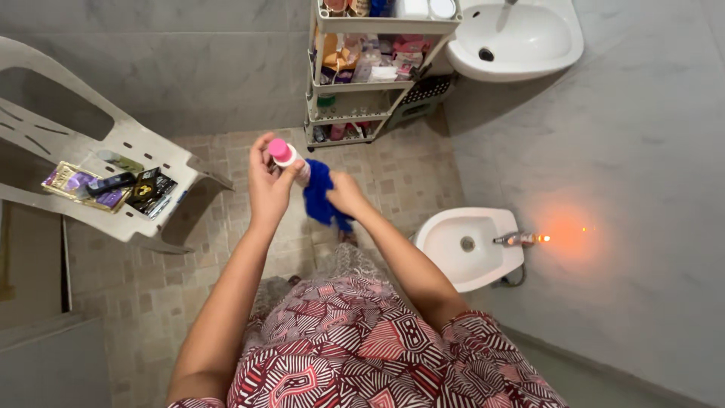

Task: The person organizes bathroom supplies by moving items from a white plastic chair to a multi-tiered rolling shelf. They wipe the shelf surfaces with a blue cloth and place various toiletries, including bottles and sachets, onto the shelves.

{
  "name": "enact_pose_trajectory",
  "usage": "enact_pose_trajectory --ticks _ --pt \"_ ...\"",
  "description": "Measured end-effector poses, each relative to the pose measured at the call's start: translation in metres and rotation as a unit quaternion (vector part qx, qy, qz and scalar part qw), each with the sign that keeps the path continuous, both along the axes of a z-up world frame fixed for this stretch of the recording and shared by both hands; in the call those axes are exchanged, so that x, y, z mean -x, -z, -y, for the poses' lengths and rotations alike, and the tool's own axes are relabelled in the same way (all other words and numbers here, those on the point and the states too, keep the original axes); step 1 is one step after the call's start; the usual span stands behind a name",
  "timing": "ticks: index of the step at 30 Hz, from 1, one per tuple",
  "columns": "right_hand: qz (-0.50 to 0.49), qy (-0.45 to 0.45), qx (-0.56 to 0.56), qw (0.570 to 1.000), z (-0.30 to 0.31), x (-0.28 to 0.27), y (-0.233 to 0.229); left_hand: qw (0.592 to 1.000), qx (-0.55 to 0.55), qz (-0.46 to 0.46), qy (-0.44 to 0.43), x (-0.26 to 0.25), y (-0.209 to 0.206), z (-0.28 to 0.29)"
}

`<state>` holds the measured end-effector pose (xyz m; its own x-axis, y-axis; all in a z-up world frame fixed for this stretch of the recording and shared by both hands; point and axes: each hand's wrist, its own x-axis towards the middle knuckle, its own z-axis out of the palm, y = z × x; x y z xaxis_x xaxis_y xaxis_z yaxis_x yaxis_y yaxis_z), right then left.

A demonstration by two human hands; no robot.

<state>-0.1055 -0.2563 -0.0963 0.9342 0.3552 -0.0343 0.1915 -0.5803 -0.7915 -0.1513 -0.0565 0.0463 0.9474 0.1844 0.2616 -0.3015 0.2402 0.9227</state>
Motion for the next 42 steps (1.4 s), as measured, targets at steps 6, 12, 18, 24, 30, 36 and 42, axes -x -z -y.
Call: enact_pose_trajectory --ticks 6,12,18,24,30,36,42 --pt "0.025 0.089 0.287 0.954 0.048 -0.082 -0.013 0.930 -0.364 -0.038 0.030 -0.066 0.027 -0.008" --pt "-0.038 -0.070 -0.101 0.992 0.067 -0.160 0.071 0.917 -0.364 -0.033 0.161 -0.131 0.147 0.044" --pt "0.122 -0.074 -0.104 0.984 0.076 -0.194 0.091 0.897 -0.422 -0.129 0.033 -0.178 0.269 0.062" --pt "-0.047 -0.052 -0.201 0.977 0.049 -0.213 0.209 0.865 -0.451 -0.212 0.063 -0.215 0.345 0.073" --pt "-0.116 0.030 -0.129 0.984 0.053 -0.261 0.294 0.900 -0.368 -0.229 -0.033 -0.255 0.440 0.055" --pt "0.116 0.159 -0.079 0.977 0.053 -0.361 0.351 0.904 -0.243 -0.318 -0.148 -0.274 0.521 0.038" --pt "0.109 0.134 0.070 0.983 0.019 -0.439 0.416 0.926 -0.206 -0.265 -0.172 -0.298 0.550 0.030"
